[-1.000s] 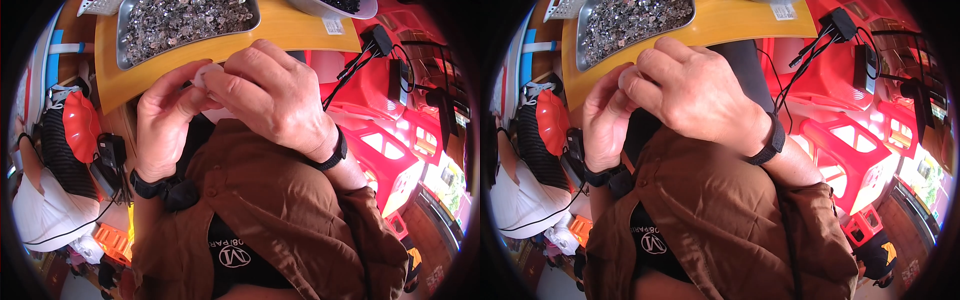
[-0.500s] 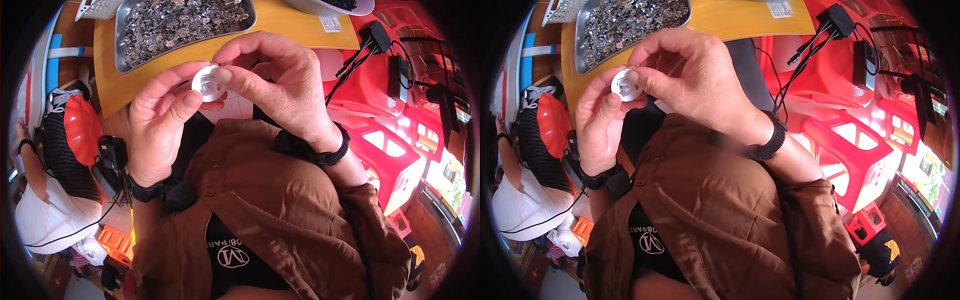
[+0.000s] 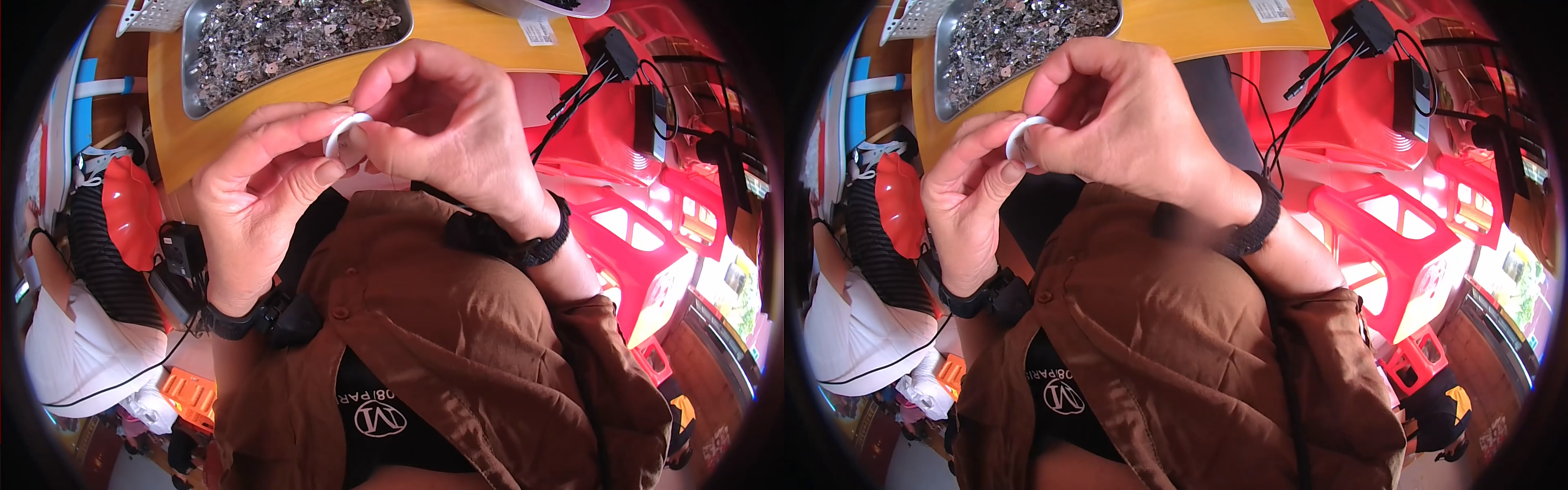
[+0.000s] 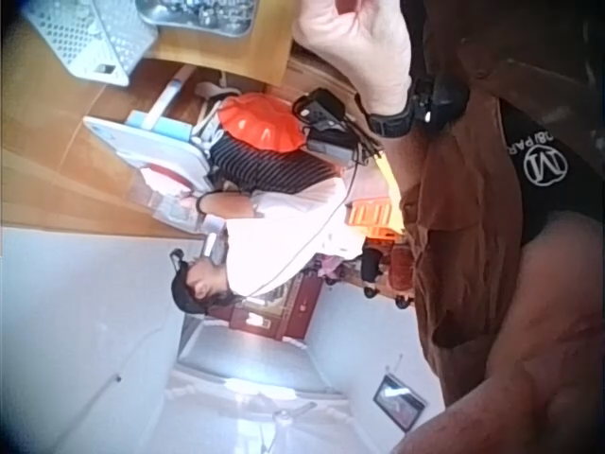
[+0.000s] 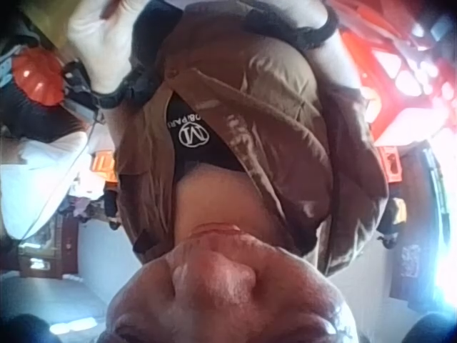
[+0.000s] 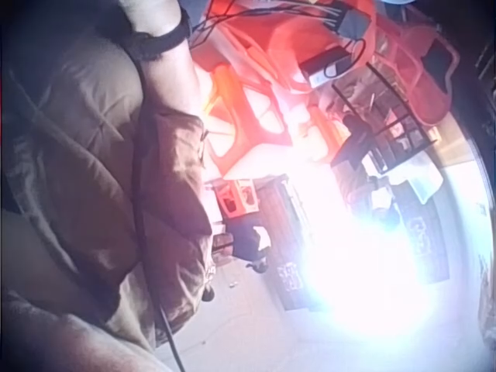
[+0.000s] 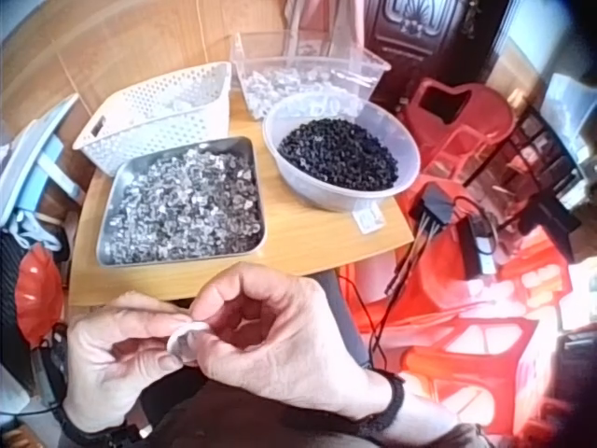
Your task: Assemble small black plastic components into a white circular base.
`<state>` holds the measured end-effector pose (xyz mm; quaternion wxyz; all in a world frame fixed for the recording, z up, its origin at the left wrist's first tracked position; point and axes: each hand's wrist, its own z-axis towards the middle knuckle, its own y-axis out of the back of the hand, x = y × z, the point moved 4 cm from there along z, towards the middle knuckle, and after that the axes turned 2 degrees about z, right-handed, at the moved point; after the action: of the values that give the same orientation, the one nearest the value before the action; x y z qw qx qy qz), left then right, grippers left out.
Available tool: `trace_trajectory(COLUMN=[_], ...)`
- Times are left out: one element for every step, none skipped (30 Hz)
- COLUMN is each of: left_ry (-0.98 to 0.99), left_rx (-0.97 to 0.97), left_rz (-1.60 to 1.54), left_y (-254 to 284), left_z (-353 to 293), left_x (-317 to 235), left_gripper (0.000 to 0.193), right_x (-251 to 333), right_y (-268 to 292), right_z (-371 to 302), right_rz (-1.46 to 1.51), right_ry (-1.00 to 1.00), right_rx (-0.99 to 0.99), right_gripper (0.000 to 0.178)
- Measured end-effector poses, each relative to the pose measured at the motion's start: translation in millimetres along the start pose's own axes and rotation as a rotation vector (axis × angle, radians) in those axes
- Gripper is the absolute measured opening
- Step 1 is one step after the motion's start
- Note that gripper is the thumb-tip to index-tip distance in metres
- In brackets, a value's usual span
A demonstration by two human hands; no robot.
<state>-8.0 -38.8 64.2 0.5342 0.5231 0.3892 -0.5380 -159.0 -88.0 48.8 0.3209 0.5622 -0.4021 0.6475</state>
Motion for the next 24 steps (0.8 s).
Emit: trace_trajectory(left_ry=[-0.001,0.032,0.065,0.064,0.172,0.280,0.279,0.283,0.287,0.289,0.271,0.253,0.253,0.262,0.270,0.272,0.283,0.294,0.294,0.291,0.288,0.289,0.288,0.287], left_rx=[0.002,-0.013,-0.028,-0.028,-0.072,-0.115,-0.121,-0.123,-0.125,-0.126,-0.111,-0.096,-0.092,-0.114,-0.136,-0.136,-0.142,-0.147,-0.146,-0.122,-0.098,-0.101,-0.113,-0.124], left_rz=[0.000,-0.081,-0.161,-0.159,-0.359,-0.560,-0.556,-0.550,-0.545,-0.544,-0.550,-0.556,-0.558,-0.554,-0.551,-0.548,-0.546,-0.544,-0.545,-0.545,-0.544,-0.543,-0.538,-0.533], left_y=[-0.8,-1.6,-2.4,-3.9,-5.5,-7.0,-5.2,-2.7,-0.2,1.7,3.2,3.7,2.9,2.7,2.5,1.7,1.0,0.6,1.3,1.7,1.4,1.1,0.5,0.4], left_z=[0.1,-0.7,-0.8,-0.8,-1.4,-2.3,-3.5,-5.1,-6.3,-7.3,-7.8,-8.5,-7.6,-6.9,-6.5,-6.0,-5.7,-5.6,-6.0,-6.5,-6.6,-6.8,-6.9,-6.9], left_x=[2.1,6.8,10.6,10.0,13.7,17.9,18.5,20.0,21.2,22.7,23.1,22.8,22.8,22.7,22.5,21.8,21.4,21.7,21.8,22.1,22.0,21.7,21.1,20.9], left_gripper=[0.027,0.027,0.027,0.027,0.029,0.030,0.030,0.031,0.033,0.033,0.033,0.034,0.034,0.034,0.033,0.033,0.033,0.033,0.033,0.033,0.033,0.033,0.032,0.032], right_x=[-6.2,-11.8,-15.7,-16.9,-15.6,-14.0,-5.6,2.6,5.1,12.4,17.6,17.7,15.7,13.1,11.1,9.7,9.5,10.5,12.3,12.5,12.5,11.5,10.7,10.3], right_y=[-0.6,-2.7,-4.2,-4.6,-3.4,-2.5,0.8,3.2,5.1,5.2,3.0,0.4,0.0,-1.3,-2.6,-2.7,-2.2,-2.2,-2.7,-3.0,-4.3,-5.7,-6.1,-6.5], right_z=[2.4,3.3,3.3,3.7,3.9,2.4,-0.9,-3.7,-2.9,-4.5,-6.7,-7.1,-7.2,-8.0,-8.6,-8.1,-7.6,-7.4,-7.9,-8.0,-8.4,-8.3,-8.7,-9.8], right_rz=[0.141,0.283,0.282,0.272,0.262,0.262,0.025,-0.212,-0.208,-0.365,-0.522,-0.519,-0.521,-0.530,-0.538,-0.536,-0.533,-0.554,-0.580,-0.582,-0.596,-0.606,-0.603,-0.622], right_ry=[-0.090,-0.180,-0.178,-0.086,0.007,0.009,0.148,0.287,0.288,0.417,0.546,0.573,0.571,0.597,0.622,0.645,0.644,0.667,0.692,0.691,0.699,0.708,0.708,0.714], right_rx=[0.040,0.081,0.079,0.020,-0.039,-0.040,-0.093,-0.146,-0.142,-0.135,-0.127,-0.146,-0.149,-0.125,-0.100,-0.095,-0.095,-0.099,-0.102,-0.103,-0.090,-0.075,-0.074,-0.086], right_gripper=[0.021,0.023,0.023,0.024,0.025,0.025,0.025,0.024,0.024,0.023,0.022,0.023,0.023,0.024,0.025,0.027,0.027,0.028,0.028,0.028,0.029,0.029,0.029,0.030])
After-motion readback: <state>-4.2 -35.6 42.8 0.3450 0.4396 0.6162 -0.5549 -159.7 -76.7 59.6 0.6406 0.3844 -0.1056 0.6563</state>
